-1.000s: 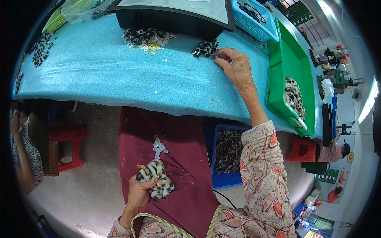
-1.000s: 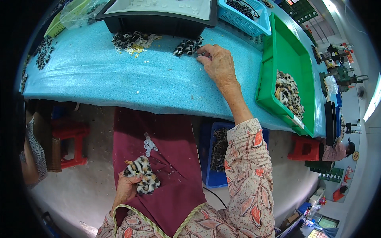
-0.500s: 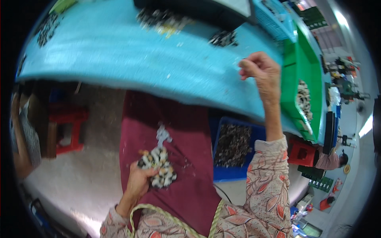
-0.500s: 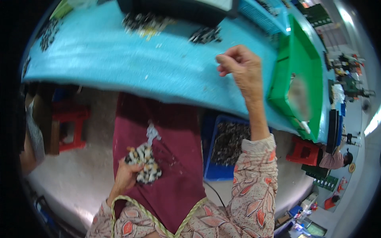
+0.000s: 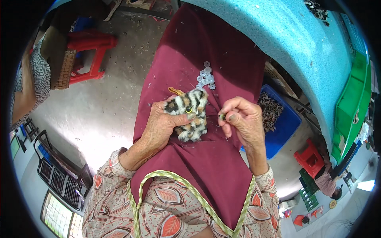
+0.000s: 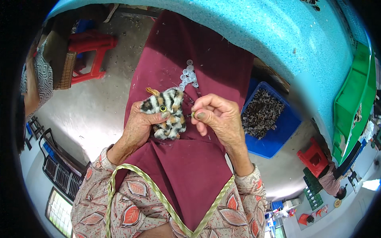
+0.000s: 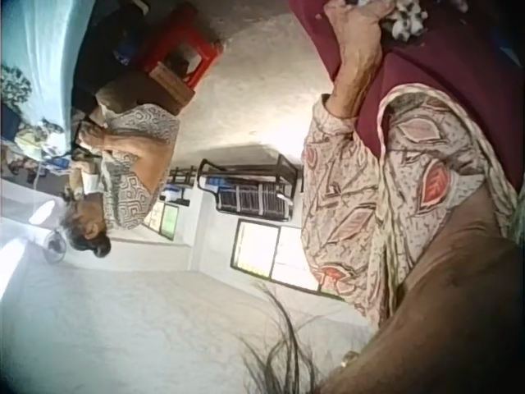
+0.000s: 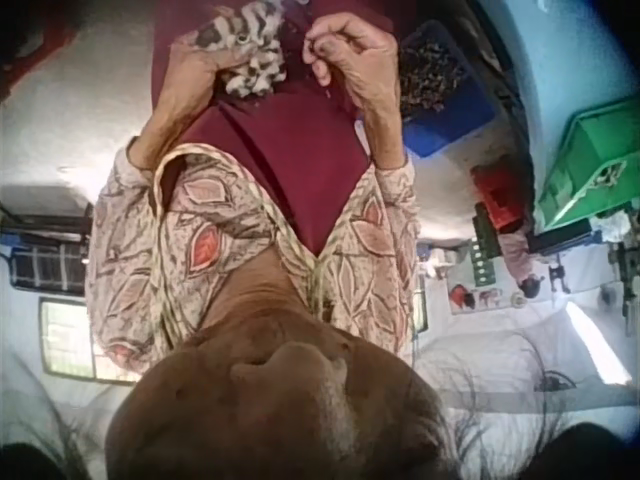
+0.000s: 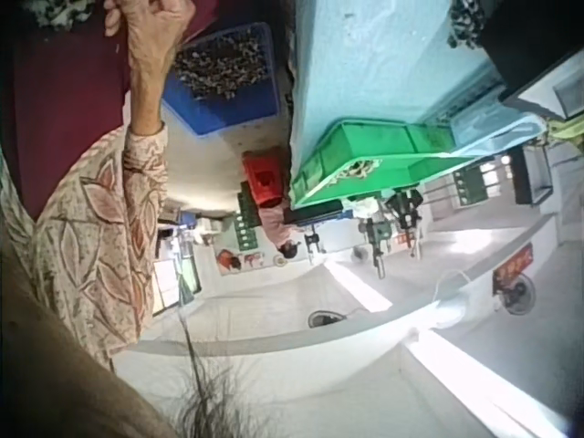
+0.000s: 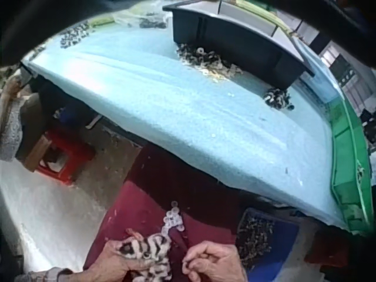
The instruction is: The person assembles small leopard-print plush toys by inserting plastic eyes into the fabric bodies. They pick up a toy, insert an eye, and place the finished item into a green tray on the table. The process is repeated for multiple units throughout the clip.
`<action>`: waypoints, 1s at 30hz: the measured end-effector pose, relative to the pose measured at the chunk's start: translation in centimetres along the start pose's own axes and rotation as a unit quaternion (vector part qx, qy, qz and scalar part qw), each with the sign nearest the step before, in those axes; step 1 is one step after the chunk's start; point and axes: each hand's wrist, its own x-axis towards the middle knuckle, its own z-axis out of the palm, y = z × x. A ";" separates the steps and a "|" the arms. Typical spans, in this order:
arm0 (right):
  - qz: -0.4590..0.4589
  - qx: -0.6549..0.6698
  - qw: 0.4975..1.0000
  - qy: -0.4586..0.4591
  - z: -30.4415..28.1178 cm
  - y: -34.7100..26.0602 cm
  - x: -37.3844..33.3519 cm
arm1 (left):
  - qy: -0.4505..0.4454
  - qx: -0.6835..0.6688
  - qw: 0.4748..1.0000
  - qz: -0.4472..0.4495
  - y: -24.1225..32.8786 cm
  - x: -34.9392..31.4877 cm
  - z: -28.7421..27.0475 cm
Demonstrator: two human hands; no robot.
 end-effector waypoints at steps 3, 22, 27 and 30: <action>0.004 0.011 1.000 -0.021 -0.1 0.8 -0.1 | -0.006 0.008 1.000 0.011 -0.2 0.0 0.2; -0.054 -0.140 0.987 0.058 0.2 0.7 -1.3 | 0.006 0.028 1.000 -0.007 -0.3 0.0 0.4; -0.053 -0.142 0.988 0.023 1.5 1.2 -1.3 | 0.009 0.019 1.000 0.023 -1.2 0.2 0.1; -0.030 -0.099 0.994 0.027 2.1 2.0 -1.0 | 0.005 0.065 0.997 0.052 -1.3 0.3 0.0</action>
